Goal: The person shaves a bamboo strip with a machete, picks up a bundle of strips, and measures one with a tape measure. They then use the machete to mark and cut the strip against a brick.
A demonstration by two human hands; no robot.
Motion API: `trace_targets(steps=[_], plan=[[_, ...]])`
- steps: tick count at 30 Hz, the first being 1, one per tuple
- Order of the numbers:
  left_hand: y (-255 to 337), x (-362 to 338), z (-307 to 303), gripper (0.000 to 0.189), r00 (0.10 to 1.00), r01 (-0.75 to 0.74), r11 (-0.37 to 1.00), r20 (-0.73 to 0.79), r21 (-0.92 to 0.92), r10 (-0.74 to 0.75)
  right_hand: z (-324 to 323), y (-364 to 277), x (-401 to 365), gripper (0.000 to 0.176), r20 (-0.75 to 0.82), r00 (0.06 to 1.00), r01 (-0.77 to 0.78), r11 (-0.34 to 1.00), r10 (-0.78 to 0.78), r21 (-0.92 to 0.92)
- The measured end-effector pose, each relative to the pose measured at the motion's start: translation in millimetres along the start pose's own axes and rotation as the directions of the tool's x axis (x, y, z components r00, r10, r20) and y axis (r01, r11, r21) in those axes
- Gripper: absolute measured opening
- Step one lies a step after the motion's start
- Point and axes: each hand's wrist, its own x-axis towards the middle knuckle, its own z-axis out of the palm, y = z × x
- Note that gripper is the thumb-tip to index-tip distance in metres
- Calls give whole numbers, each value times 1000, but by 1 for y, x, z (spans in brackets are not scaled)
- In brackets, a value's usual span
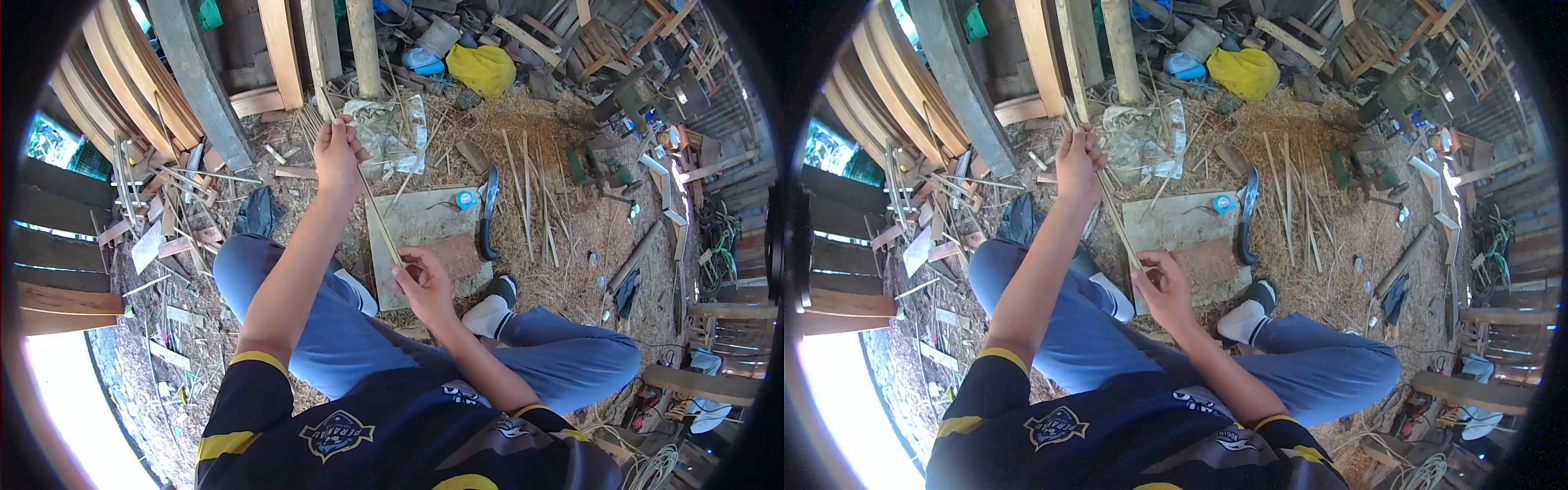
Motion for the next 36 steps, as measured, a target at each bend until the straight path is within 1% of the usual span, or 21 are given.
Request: trace_targets(steps=[3,6,9,12,13,17,20,21,24,25,27,30,32,33,36], plan=[[1,-3,4,18,1000,0,1000,-1,8,0,0,9,-1,30,-27,996,80,995,-82,-67],[1,-3,4,18,1000,2,1000,5,-1,-2,-1,7,-3,29,-47,999,18,999,-20,-42],[0,-4,3,19,1000,-6,1000,15,-23,6,0,4,-2,30,-62,998,13,999,-16,-51],[-2,-6,4,19,998,35,997,63,-74,-31,-1,12,0,30,-116,993,-4,998,-4,-68],[0,-5,1,20,989,42,997,144,-72,-31,-4,15,0,30,-114,993,12,997,-20,-77],[10,-4,6,24,982,8,994,187,-105,12,-12,22,2,29,-117,987,91,988,-106,-126],[16,2,5,27,989,-16,981,138,-195,43,-14,25,3,29,-101,984,127,980,-144,-154],[21,4,4,31,986,-55,979,146,-194,84,-15,25,4,30,-91,985,131,978,-147,-161],[32,7,4,36,988,-134,978,49,-161,144,-15,28,3,30,-83,985,134,975,-151,-176],[31,13,-3,37,981,-160,964,78,-215,180,-15,27,4,30,-77,984,146,972,-162,-187],[36,15,-9,37,977,-156,968,116,-197,181,-14,26,4,29,-72,980,170,964,-188,-207],[40,14,-11,39,968,-170,967,152,-189,200,-18,26,4,30,-62,989,121,976,-134,-179],[45,12,-9,40,964,-185,970,162,-160,211,-19,23,5,29,-52,988,135,975,-146,-176],[47,14,-10,39,955,-221,968,173,-120,240,-19,21,5,29,-46,988,141,975,-151,-174],[53,16,-14,39,954,-211,976,204,-58,218,-23,22,7,27,-49,993,102,987,-108,-124]])
